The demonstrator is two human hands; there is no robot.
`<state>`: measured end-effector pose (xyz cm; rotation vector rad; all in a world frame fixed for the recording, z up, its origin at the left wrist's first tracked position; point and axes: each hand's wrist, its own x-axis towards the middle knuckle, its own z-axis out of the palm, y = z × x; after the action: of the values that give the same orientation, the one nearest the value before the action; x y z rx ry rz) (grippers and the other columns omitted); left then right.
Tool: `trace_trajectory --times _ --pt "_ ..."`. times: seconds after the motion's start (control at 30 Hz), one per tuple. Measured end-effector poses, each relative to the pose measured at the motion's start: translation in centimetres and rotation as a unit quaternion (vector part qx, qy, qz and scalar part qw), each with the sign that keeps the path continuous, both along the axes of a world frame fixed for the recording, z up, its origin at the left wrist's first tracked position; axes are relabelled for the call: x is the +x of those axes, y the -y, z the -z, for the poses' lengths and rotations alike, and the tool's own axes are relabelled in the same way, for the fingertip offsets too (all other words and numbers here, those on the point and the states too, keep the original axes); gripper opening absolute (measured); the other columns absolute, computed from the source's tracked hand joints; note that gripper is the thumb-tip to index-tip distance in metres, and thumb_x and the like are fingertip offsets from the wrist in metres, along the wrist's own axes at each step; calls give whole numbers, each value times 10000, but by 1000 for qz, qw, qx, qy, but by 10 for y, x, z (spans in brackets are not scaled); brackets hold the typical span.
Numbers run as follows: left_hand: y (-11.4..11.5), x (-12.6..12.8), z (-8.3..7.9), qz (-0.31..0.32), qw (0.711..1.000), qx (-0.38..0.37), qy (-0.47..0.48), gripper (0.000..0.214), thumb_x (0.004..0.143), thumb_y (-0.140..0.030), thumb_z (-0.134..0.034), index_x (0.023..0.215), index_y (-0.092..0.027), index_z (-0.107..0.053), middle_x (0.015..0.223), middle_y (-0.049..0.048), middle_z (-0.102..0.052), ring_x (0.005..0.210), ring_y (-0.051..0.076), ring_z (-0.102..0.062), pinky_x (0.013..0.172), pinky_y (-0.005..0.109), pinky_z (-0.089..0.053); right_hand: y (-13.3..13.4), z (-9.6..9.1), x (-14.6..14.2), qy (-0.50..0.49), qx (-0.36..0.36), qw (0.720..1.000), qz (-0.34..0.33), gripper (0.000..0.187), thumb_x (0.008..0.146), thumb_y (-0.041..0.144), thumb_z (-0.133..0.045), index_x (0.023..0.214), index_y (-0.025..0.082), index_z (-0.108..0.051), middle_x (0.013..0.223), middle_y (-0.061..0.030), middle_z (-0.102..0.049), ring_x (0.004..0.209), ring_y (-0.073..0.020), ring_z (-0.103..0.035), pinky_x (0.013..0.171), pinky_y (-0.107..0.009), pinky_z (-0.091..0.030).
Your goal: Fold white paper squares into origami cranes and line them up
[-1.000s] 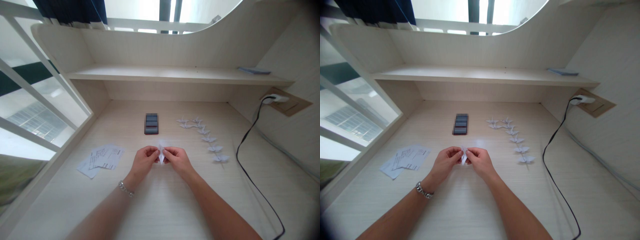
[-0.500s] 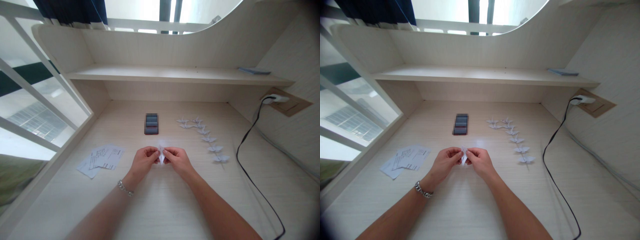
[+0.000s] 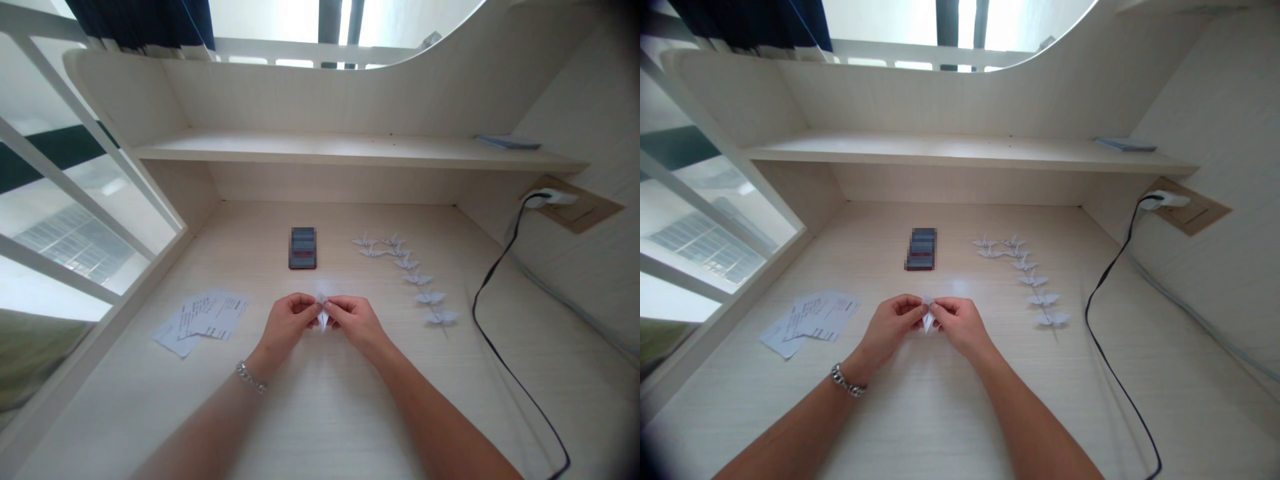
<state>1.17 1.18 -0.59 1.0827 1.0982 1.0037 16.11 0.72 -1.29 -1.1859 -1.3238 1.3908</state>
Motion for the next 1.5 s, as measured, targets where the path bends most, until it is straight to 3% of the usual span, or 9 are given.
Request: trace_trajectory --times 0.13,0.37,0.67,0.87,1.13,1.33,1.5 --pt "1 0 -2 1 1000 -17 16 259 625 -328 -702 750 -113 -631 627 22 -602 535 94 -520 522 212 -400 1 -4 3 51 28 998 4 280 766 376 -552 848 163 -714 596 -15 -594 531 -117 -492 501 -235 -393" --pt "2 0 -1 47 998 -33 18 249 639 -341 -685 732 -114 -639 610 20 -584 525 93 -492 502 208 -368 1 -9 5 99 90 990 51 214 733 332 -599 840 189 -716 796 -59 -662 729 -178 -583 651 -275 -436" --pt "5 1 -9 59 998 -36 -5 258 616 -374 -695 677 -126 -660 561 3 -571 500 91 -465 473 207 -335 1 -10 6 62 67 995 30 198 696 345 -634 748 176 -723 722 -46 -651 668 -158 -563 600 -257 -416" --pt "6 1 -11 68 997 -27 0 233 620 -347 -695 670 -123 -662 573 13 -587 514 94 -482 495 211 -355 1 -9 5 -14 -20 999 35 246 676 363 -648 759 143 -720 610 -33 -637 537 -117 -503 500 -235 -374" --pt "5 0 -7 63 997 -15 -31 260 618 -381 -680 653 -124 -660 525 7 -565 474 95 -461 465 215 -323 1 -5 5 28 19 999 30 267 631 373 -684 769 144 -697 750 -65 -680 709 -185 -595 642 -284 -450" --pt "5 1 -3 69 996 -2 -61 236 642 -365 -657 658 -129 -662 536 9 -578 484 102 -478 480 220 -342 0 -4 4 21 8 999 28 244 616 361 -697 714 138 -689 669 -41 -654 613 -148 -560 566 -251 -415" --pt "7 2 -3 78 993 27 -81 208 656 -343 -650 639 -136 -660 551 17 -595 501 111 -501 496 222 -364 0 -5 4 -51 -54 997 25 239 617 368 -695 651 132 -679 588 -22 -624 537 -113 -510 541 -242 -386"
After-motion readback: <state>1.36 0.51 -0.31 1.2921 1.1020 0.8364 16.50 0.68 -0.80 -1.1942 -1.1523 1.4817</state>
